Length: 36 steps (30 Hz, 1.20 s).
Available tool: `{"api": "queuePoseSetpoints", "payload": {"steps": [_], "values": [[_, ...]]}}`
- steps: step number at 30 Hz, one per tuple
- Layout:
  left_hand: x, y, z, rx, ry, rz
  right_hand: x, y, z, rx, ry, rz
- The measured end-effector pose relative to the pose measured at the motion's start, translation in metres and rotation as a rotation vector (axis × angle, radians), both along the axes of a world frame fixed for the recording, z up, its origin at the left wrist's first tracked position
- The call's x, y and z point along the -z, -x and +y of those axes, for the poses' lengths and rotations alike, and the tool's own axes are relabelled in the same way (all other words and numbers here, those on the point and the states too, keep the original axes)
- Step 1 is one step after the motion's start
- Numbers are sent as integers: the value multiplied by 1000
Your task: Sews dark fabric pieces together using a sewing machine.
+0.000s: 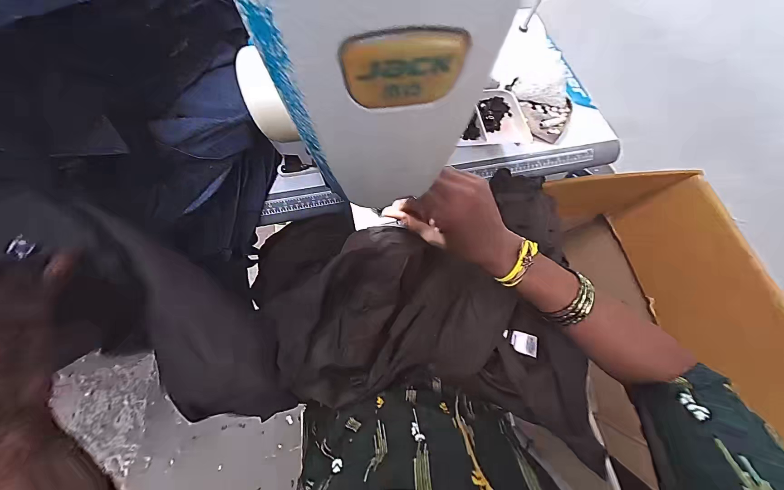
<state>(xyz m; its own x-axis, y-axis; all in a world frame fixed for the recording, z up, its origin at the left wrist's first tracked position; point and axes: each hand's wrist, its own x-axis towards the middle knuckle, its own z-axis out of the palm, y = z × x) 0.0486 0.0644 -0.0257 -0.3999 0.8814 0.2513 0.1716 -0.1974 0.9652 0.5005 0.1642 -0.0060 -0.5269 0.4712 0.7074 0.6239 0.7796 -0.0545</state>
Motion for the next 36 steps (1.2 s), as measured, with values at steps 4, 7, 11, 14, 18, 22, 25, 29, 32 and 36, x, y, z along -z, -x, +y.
{"api": "queuePoseSetpoints", "payload": {"steps": [4,7,11,14,18,22,25,29,32,36], "values": [[-11,-99,45,259,122,646,-13,-57,-41,193,208,122],[11,-140,30,526,155,850,-3,-106,-81,434,377,134],[27,-172,-4,590,176,954,27,-147,-131,678,727,145],[17,-176,-40,548,53,937,54,-133,-147,650,1096,94],[26,-176,-69,493,-31,838,80,-93,-144,585,1360,-45],[56,-195,-87,560,-26,846,61,-60,-151,637,1249,-237],[78,-221,-84,565,113,953,49,-57,-152,623,1155,-274],[73,-228,-68,438,253,841,64,-51,-158,402,816,-94],[33,-212,-69,575,139,491,79,-32,-156,167,484,76],[-3,-193,-66,699,98,187,74,6,-143,14,499,164]]}}
